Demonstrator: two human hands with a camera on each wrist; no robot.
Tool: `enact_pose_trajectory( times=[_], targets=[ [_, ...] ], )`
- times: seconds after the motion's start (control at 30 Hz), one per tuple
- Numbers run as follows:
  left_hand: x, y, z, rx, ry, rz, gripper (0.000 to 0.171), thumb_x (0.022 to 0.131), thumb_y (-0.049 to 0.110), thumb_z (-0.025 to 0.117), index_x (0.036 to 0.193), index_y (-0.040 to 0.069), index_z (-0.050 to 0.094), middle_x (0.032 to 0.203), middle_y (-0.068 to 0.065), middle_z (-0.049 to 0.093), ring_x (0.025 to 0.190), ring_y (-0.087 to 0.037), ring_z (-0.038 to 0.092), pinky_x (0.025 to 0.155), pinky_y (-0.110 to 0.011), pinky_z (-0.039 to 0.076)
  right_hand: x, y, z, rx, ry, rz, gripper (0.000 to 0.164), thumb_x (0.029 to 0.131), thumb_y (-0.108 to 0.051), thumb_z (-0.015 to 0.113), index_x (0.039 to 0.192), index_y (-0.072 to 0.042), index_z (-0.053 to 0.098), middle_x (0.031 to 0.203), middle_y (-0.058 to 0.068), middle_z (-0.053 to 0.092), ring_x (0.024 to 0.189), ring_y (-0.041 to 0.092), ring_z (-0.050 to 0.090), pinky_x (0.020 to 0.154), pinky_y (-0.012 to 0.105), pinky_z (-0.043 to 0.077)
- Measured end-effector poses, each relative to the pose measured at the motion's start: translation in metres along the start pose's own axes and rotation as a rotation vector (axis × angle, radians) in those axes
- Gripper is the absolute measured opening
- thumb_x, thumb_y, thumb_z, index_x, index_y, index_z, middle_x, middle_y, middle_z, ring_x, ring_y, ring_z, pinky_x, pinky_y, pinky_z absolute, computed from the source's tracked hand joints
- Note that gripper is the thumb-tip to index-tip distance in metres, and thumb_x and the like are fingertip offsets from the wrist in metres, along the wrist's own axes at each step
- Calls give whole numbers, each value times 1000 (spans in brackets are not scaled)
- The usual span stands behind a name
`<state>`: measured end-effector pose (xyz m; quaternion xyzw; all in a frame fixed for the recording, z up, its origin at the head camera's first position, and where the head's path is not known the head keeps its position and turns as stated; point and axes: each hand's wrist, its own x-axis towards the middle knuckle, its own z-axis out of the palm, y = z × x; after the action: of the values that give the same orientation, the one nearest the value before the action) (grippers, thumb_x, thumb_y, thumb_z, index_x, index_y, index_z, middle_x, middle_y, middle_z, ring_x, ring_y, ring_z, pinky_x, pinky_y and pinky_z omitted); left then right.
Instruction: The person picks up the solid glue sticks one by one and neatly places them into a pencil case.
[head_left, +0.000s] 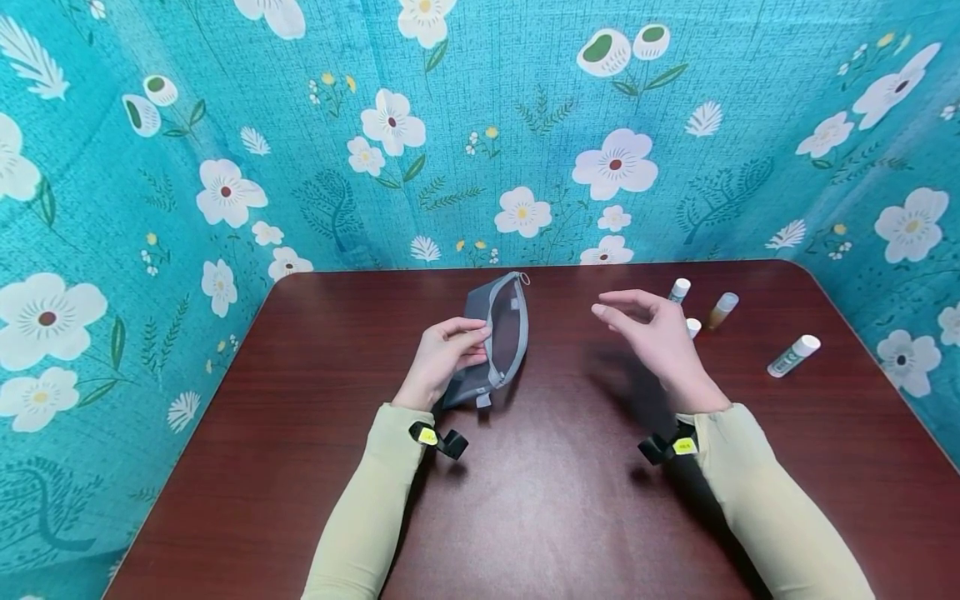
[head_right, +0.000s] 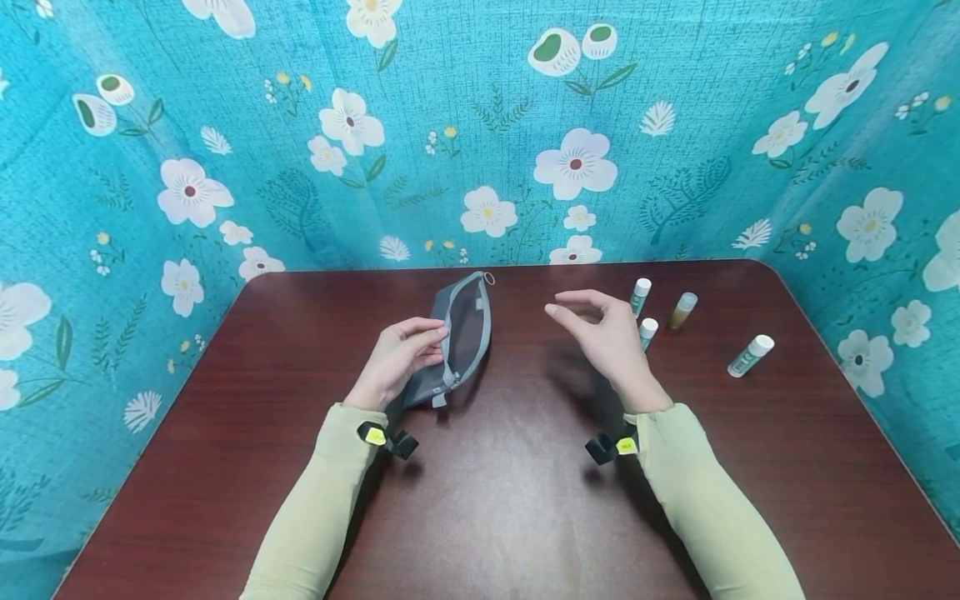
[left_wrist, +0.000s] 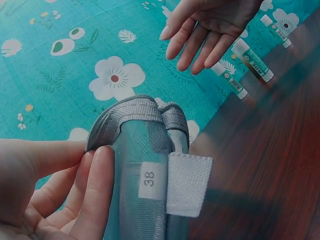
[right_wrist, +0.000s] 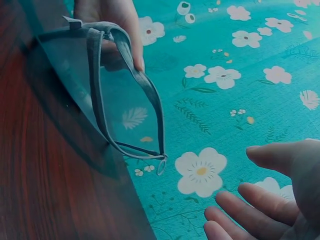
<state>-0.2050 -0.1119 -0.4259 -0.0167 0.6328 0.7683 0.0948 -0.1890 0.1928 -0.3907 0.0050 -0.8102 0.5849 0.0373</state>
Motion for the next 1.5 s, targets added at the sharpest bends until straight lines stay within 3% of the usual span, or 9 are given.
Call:
enact_pose_trajectory(
  times=[0.23, 0.4, 1.07, 1.23, 1.5],
  targets=[
    [2, -1, 0, -12, -5, 7, 19, 94, 5, 73, 112, -2, 72, 84, -9, 70, 70, -15, 67, 70, -29, 62, -4, -5, -12, -61, 45, 13, 55, 90, -52, 75, 131, -17, 70, 119, 2, 71, 108, 16, 64, 84, 29, 52],
    [2, -1, 0, -16, -4, 9, 19, 94, 4, 73, 111, -3, 72, 84, -8, 70, 69, -14, 66, 70, -29, 62, -5, -6, -20, -76, 72, -7, 53, 90, -53, 74, 131, -19, 70, 121, 0, 70, 110, 12, 62, 84, 24, 51],
    [1, -1, -1, -3, 3, 3, 20, 94, 6, 74, 112, -4, 72, 84, -9, 71, 69, -15, 67, 71, -30, 62, -10, -5, -47, -93, 151, -64, 47, 93, -42, 75, 133, -17, 69, 121, -3, 71, 103, 7, 64, 81, 13, 51],
    [1, 0, -1, -10, -3, 7, 22, 94, 5, 73, 112, -6, 71, 83, -9, 71, 69, -14, 67, 71, -29, 62, -11, -2, -53, -106, 173, -44, 49, 94, -43, 74, 135, -18, 67, 124, -2, 69, 100, 7, 66, 81, 13, 50],
    [0, 2, 0, -12, -9, 8, 23, 95, 5, 72, 114, -8, 69, 83, -8, 70, 68, -14, 67, 71, -28, 62, -12, 2, -63, -123, 192, -4, 52, 93, -46, 74, 138, -21, 66, 128, -1, 67, 110, 6, 59, 80, 16, 47]
  ],
)
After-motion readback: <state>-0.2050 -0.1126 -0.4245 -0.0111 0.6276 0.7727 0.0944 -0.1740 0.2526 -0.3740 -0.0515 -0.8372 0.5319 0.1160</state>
